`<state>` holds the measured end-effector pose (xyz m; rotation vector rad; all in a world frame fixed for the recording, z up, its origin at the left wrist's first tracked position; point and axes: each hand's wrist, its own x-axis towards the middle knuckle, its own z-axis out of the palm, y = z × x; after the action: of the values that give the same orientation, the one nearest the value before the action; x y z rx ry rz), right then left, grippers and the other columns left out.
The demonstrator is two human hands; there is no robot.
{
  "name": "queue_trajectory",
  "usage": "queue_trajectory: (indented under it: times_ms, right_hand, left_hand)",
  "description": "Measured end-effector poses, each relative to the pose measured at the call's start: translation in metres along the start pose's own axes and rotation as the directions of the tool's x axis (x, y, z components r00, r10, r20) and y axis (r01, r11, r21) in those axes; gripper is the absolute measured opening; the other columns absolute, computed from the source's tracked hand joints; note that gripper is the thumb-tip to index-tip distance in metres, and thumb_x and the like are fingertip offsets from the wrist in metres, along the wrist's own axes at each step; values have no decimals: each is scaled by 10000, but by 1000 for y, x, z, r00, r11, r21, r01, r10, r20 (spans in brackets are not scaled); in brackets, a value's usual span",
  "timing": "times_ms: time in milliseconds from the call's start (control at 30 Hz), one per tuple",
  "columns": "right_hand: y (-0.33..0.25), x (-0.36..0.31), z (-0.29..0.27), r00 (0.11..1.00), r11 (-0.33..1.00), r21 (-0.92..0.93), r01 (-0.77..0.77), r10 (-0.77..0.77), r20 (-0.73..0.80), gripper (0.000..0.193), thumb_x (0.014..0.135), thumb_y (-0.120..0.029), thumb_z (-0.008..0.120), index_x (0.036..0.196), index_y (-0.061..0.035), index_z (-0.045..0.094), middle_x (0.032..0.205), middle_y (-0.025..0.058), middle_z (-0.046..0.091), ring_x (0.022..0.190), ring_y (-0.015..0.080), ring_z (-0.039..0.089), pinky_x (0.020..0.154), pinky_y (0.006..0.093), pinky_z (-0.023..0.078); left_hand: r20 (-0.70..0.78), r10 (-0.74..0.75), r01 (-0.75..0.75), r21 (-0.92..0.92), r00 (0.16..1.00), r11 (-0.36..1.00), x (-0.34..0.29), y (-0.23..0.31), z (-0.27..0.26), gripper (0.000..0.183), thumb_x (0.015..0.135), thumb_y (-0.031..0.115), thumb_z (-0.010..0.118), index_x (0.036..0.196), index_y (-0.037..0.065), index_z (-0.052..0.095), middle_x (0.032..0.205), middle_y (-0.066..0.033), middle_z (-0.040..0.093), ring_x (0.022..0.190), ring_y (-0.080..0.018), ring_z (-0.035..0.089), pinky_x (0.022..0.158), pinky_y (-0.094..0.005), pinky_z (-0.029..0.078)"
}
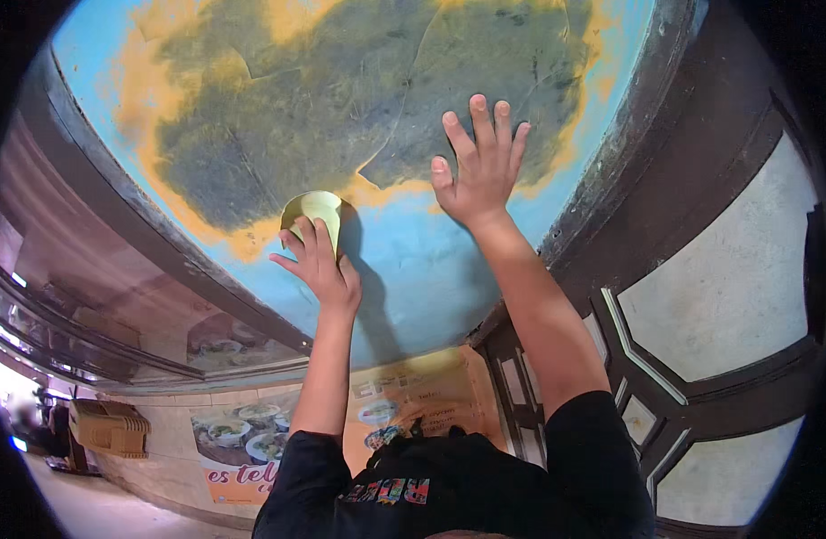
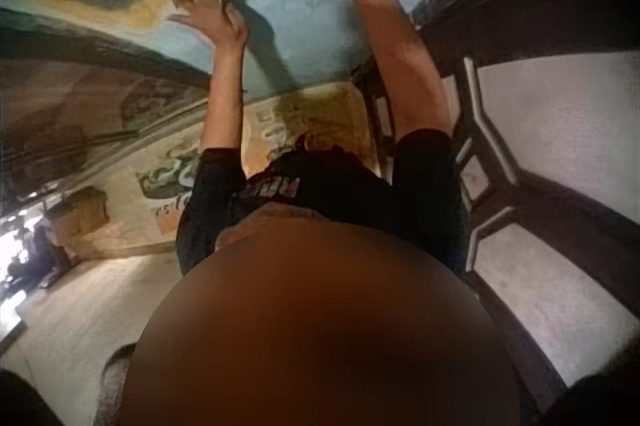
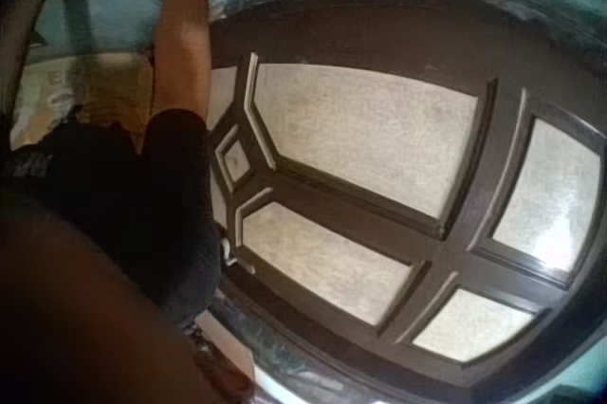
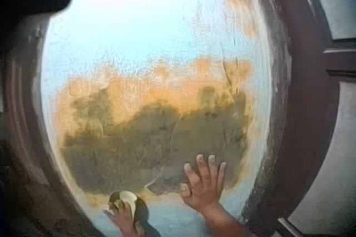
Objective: The recorder is using a piece of sandpaper to smooth a repaired or patched section of a ceiling.
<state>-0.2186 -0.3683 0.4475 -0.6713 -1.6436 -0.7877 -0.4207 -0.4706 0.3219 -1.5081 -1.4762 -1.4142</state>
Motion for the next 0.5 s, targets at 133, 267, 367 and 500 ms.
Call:
queue_trajectory:
  times_ms: [133,267,367,500]
  right_hand:
    - [2,-2,-1,1000,1000,-8,-6,6,5,500,895,-365,470,1381,-255,423,1509,76,321,1406,345,234,1101,606,101]
    - [7,-3,-5,1000,1000,-5,-9,9,7,494,902,-374,465,1379,-254,426,1509,77,320,1406,343,234,1098,614,97]
    - [10,0,-8,1000,1000,10,-11,11,3,488,908,-383,459,1377,-253,428,1508,77,322,1404,342,239,1096,616,98]
    - [18,0,-14,1000,1000,-16,0,0,0,495,901,-373,457,1377,-240,436,1503,83,331,1398,342,253,1102,600,101]
  left_hand:
    - [-214,-256,242,-88,943,966,11,-10,-16,652,770,37,457,1411,7,344,1502,-210,284,1418,-468,66,1062,-640,-79]
    - [105,-138,140,-14,985,990,-7,12,-7,666,754,28,467,1410,17,352,1519,-201,256,1431,-433,67,1070,-623,-89]
    - [-73,-196,196,-9,978,981,0,2,-12,679,749,31,478,1415,4,347,1519,-186,265,1434,-415,77,1072,-624,-105]
    - [7,-92,92,-5,996,996,0,20,-5,669,773,42,463,1428,6,333,1528,-164,260,1439,-401,70,1067,-629,-110]
